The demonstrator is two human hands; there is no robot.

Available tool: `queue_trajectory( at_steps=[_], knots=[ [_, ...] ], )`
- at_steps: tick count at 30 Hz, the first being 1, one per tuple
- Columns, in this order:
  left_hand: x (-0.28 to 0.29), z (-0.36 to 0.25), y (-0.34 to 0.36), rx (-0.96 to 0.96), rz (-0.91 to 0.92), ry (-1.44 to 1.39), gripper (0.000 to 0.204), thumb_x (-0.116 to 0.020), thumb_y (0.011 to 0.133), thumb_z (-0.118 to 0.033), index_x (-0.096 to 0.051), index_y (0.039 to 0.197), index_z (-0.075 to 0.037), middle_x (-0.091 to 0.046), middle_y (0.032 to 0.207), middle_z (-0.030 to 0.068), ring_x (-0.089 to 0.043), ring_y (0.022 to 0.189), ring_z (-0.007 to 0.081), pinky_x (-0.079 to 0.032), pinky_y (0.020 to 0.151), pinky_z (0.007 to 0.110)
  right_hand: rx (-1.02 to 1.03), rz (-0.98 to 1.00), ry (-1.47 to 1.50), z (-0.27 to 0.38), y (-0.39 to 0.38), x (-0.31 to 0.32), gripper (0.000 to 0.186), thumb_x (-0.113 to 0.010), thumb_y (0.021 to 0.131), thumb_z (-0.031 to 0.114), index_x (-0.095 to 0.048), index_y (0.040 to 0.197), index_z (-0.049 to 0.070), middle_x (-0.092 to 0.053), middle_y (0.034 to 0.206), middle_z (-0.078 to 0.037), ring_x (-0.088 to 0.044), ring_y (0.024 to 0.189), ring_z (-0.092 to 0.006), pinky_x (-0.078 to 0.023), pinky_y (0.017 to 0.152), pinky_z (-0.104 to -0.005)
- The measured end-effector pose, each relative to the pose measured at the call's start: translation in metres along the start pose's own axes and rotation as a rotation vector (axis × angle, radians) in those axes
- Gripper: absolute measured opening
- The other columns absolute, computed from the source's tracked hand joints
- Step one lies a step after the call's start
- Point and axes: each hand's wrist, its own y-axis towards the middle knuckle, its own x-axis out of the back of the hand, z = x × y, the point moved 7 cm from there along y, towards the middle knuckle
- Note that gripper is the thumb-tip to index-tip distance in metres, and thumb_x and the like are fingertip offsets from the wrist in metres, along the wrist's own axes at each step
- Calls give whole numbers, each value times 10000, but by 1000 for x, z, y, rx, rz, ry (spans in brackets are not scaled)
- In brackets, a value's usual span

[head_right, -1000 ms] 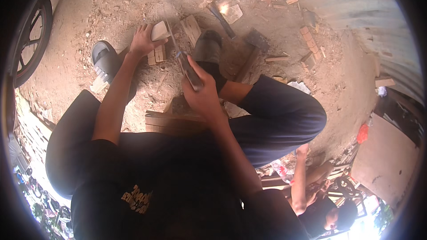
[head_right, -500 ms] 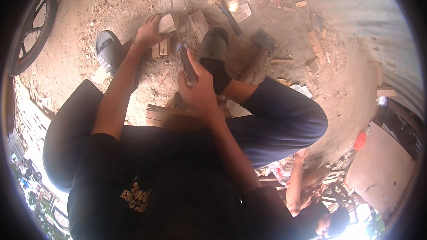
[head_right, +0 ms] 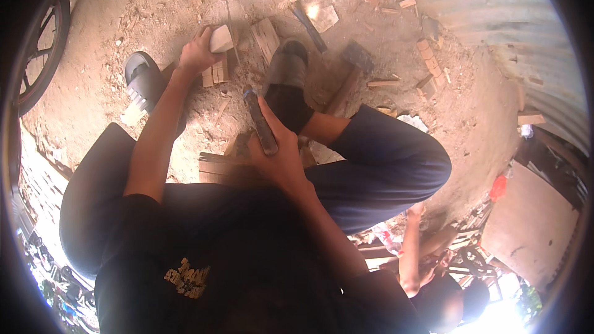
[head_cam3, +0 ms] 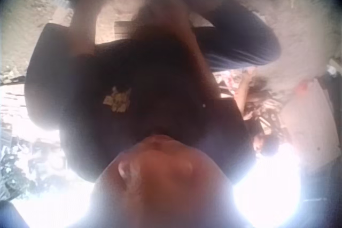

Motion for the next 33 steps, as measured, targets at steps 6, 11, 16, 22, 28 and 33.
queue_trajectory(
  at_steps=[6,11,16,22,28,33],
  knots=[
    [-8,1,-1,-30,17,-38,703,-777,692,-406,-488,1259,-107,-544,1298,144,-566,1182,341,-507,959,441,-65,-1,29,-14,46,-20,596,-533,843,-27,-432,1429,-6,-658,1079,-163,-530,876,-107,-451,829,-243],
    [6,-4,-1,2,-11,54,731,-783,692,-435,-486,1276,-113,-531,1319,137,-569,1187,332,-505,976,433,-114,10,30,-11,-9,4,590,-529,829,-32,-460,1414,-3,-650,1044,-158,-519,854,-105,-455,817,-236],
    [-7,-1,0,19,49,-7,738,-797,693,-438,-483,1283,-123,-527,1330,136,-543,1228,329,-497,991,441,-190,50,42,-20,67,-23,569,-518,851,-27,-454,1417,-9,-653,1183,-140,-601,999,-126,-464,873,-246],
    [3,-2,-3,18,-1,26,752,-813,686,-411,-475,1293,-124,-518,1347,133,-545,1219,349,-490,987,460,100,-49,12,-16,14,-7,591,-565,819,-13,-444,1397,-43,-650,1040,-259,-684,874,-226,-505,813,-297],
    [-7,5,0,16,41,14,744,-788,713,-490,-481,1262,-94,-535,1311,142,-557,1199,351,-501,957,473,-147,72,-37,-12,57,-33,606,-539,830,-37,-440,1427,-12,-620,1222,-229,-611,1125,-168,-455,938,-263],
    [-2,2,1,21,12,23,757,-795,703,-448,-473,1298,-109,-527,1328,130,-554,1206,343,-495,976,463,41,25,-91,-2,14,-23,629,-580,789,-27,-443,1404,-20,-616,1200,-283,-615,1115,-400,-501,885,-330]
  ],
)
